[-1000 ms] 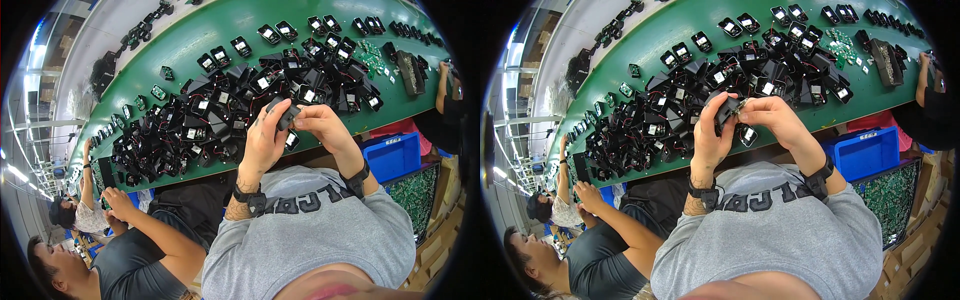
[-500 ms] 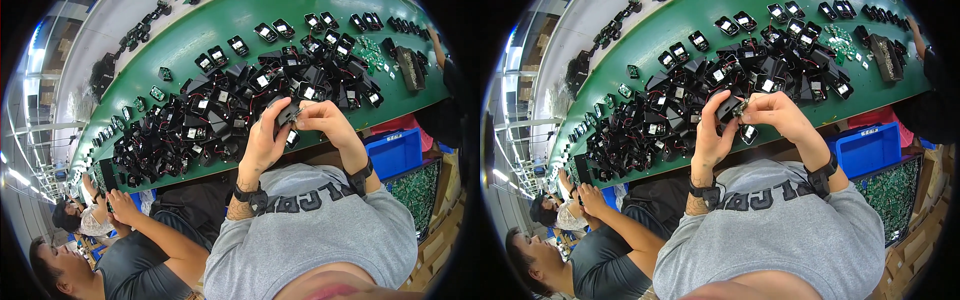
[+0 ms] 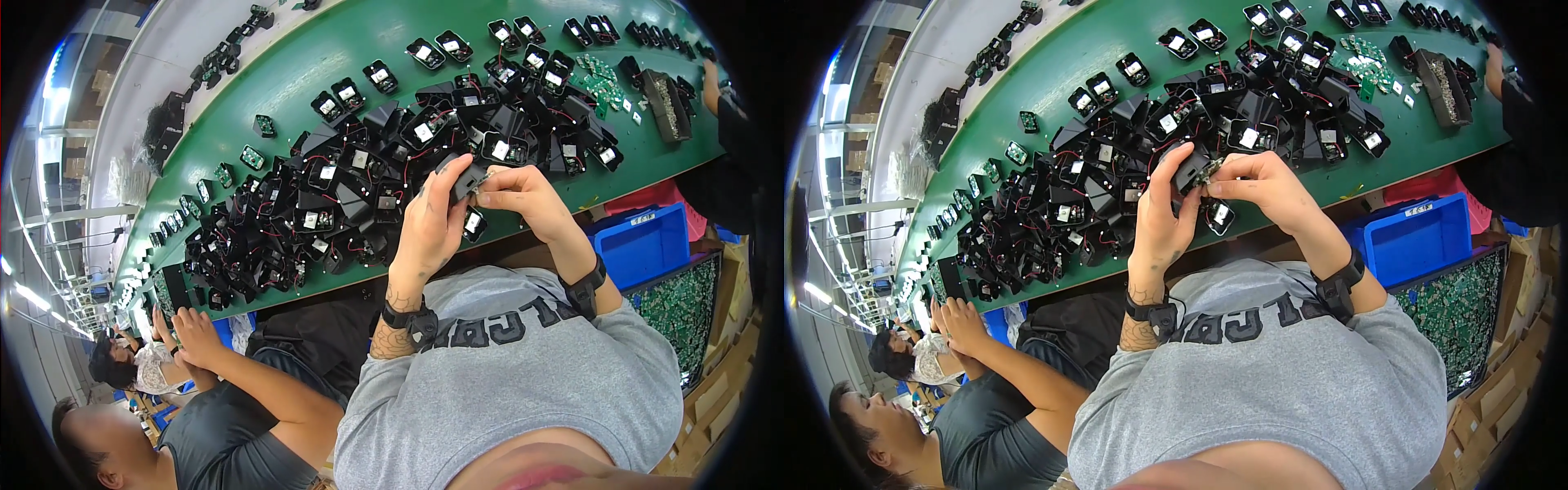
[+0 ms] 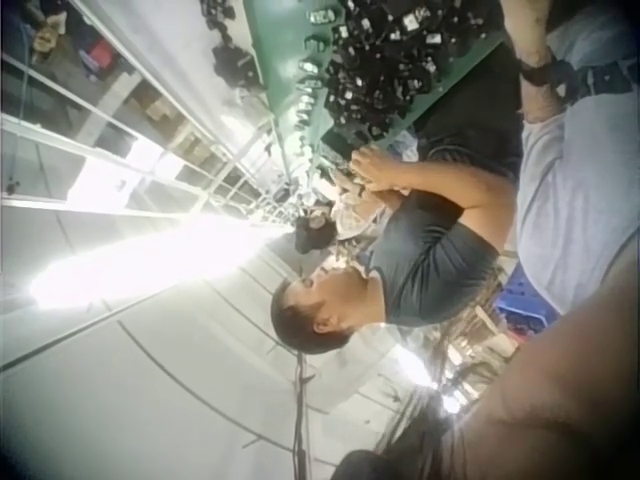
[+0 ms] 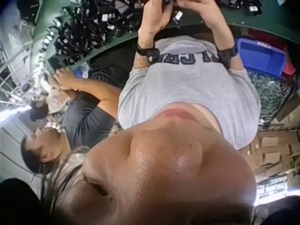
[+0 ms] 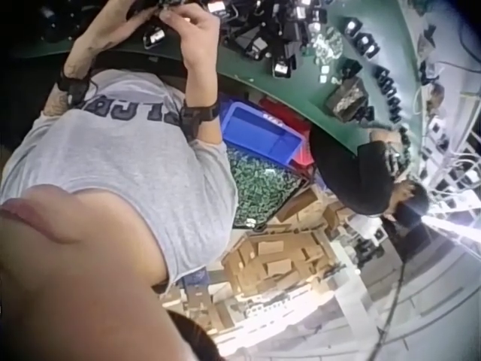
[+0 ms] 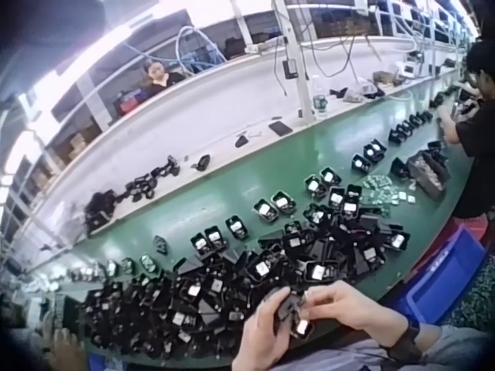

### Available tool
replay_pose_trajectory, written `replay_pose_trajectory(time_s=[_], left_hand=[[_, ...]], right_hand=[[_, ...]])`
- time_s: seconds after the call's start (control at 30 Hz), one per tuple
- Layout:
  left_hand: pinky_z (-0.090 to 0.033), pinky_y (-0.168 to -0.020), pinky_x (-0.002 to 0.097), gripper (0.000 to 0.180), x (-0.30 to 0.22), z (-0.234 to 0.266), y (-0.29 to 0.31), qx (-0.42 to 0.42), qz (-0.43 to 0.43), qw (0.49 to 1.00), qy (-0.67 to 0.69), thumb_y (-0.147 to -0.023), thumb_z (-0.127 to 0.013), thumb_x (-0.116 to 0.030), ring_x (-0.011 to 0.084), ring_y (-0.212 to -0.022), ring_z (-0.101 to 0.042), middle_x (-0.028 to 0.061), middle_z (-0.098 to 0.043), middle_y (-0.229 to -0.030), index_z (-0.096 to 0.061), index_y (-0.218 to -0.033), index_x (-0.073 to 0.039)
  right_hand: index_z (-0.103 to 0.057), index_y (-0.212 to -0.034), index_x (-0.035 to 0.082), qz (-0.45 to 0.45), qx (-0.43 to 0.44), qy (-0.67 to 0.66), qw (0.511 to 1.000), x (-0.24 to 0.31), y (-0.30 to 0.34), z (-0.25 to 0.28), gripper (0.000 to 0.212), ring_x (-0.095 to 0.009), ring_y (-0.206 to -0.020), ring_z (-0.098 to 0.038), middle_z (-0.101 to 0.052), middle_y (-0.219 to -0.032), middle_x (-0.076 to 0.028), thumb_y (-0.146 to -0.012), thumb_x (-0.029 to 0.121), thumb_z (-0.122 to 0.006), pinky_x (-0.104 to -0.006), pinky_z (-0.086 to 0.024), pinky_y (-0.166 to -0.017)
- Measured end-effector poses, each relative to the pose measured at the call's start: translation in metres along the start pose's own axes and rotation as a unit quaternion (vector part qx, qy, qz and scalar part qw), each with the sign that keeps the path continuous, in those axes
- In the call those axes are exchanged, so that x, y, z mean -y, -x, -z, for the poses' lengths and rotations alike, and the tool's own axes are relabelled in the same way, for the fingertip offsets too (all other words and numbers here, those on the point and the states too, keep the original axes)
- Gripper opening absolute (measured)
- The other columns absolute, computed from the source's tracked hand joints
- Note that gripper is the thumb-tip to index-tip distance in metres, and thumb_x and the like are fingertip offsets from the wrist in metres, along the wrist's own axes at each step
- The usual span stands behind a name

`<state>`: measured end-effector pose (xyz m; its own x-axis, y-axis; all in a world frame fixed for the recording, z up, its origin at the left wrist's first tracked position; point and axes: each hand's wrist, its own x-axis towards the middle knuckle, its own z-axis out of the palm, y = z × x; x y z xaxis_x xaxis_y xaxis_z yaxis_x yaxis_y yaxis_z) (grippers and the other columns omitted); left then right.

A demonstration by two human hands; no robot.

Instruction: The person picks up a black plastic housing and a circuit board from the table, fits the circuit board into the housing, and presses them together. After assembling the components, the person places the unit back onto the green work surface and reaches for another housing.

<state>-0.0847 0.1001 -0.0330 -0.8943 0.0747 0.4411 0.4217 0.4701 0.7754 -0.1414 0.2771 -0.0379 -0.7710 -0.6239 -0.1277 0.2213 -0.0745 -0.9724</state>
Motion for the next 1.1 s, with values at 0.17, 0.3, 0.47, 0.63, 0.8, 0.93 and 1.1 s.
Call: replay_pose_trajectory(time_s=[0.17, 0.3, 0.47, 0.63, 0.8, 0.93, 1.1], left_hand=[[-0.051, -0.075, 0.0407, 0.062, -0.001, 0.004, 0.000, 0.028, -0.012, 0.999, -0.018, -0.074, -0.059, 0.011, 0.0390, -0.093, -0.059, 0.0201, -0.058, -0.114, -0.044, -0.131, -0.007], [-0.050, -0.075, 0.0423, 0.064, 0.000, 0.005, -0.002, 0.044, -0.025, 0.998, -0.035, -0.071, -0.059, 0.012, 0.0390, -0.093, -0.058, 0.0183, -0.058, -0.113, -0.044, -0.130, -0.008], [-0.050, -0.076, 0.0425, 0.065, 0.003, 0.002, 0.003, 0.022, -0.029, 0.999, -0.037, -0.070, -0.059, 0.012, 0.0382, -0.096, -0.058, 0.0161, -0.058, -0.115, -0.044, -0.130, -0.008], [-0.050, -0.076, 0.0419, 0.067, 0.002, 0.004, 0.002, 0.039, -0.034, 0.995, -0.084, -0.069, -0.058, 0.011, 0.0373, -0.098, -0.057, 0.0155, -0.056, -0.118, -0.044, -0.131, -0.008], [-0.050, -0.076, 0.0417, 0.066, 0.002, 0.002, 0.004, 0.027, -0.048, 0.996, -0.072, -0.070, -0.059, 0.011, 0.0375, -0.097, -0.058, 0.0172, -0.056, -0.117, -0.043, -0.131, -0.008], [-0.050, -0.078, 0.0412, 0.062, 0.003, -0.002, 0.006, 0.006, -0.042, 0.998, -0.037, -0.074, -0.060, 0.010, 0.0380, -0.097, -0.059, 0.0185, -0.057, -0.116, -0.044, -0.131, -0.007], [-0.050, -0.080, 0.0399, 0.057, 0.003, -0.005, 0.010, 0.000, -0.006, 1.000, 0.002, -0.078, -0.060, 0.008, 0.0387, -0.098, -0.060, 0.0208, -0.057, -0.118, -0.042, -0.131, -0.004]], right_hand=[[-0.068, -0.084, -0.004, -0.006, 0.024, -0.037, 0.999, -0.005, -0.002, 0.001, 0.010, -0.011, -0.085, -0.059, -0.064, -0.090, -0.003, -0.081, 0.006, -0.066, -0.0256, -0.044, -0.082], [-0.069, -0.086, -0.003, -0.061, 0.015, -0.127, 0.990, -0.015, -0.001, 0.002, 0.011, -0.011, -0.081, -0.060, -0.065, -0.087, -0.004, -0.082, 0.006, -0.066, -0.0247, -0.047, -0.079], [-0.068, -0.091, -0.004, -0.054, -0.054, -0.128, 0.989, -0.016, 0.003, -0.009, 0.012, -0.014, -0.083, -0.065, -0.065, -0.085, -0.005, -0.082, 0.004, -0.067, -0.0280, -0.054, -0.079], [-0.068, -0.090, -0.003, -0.040, -0.079, -0.176, 0.980, -0.017, 0.005, -0.014, 0.010, -0.016, -0.081, -0.067, -0.067, -0.087, -0.008, -0.082, 0.004, -0.068, -0.0265, -0.054, -0.076], [-0.065, -0.087, -0.003, -0.045, -0.087, -0.188, 0.977, -0.018, 0.005, -0.013, 0.009, -0.017, -0.081, -0.066, -0.063, -0.085, -0.005, -0.080, 0.001, -0.068, -0.0328, -0.057, -0.079], [-0.064, -0.091, -0.001, -0.018, -0.092, -0.191, 0.977, -0.016, 0.005, -0.014, 0.015, -0.016, -0.082, -0.068, -0.066, -0.086, -0.006, -0.077, 0.002, -0.071, -0.0277, -0.056, -0.075], [-0.063, -0.092, 0.002, -0.043, -0.110, -0.203, 0.972, -0.016, 0.006, -0.015, 0.020, -0.012, -0.080, -0.065, -0.063, -0.084, -0.002, -0.074, -0.002, -0.072, -0.0245, -0.053, -0.073]])
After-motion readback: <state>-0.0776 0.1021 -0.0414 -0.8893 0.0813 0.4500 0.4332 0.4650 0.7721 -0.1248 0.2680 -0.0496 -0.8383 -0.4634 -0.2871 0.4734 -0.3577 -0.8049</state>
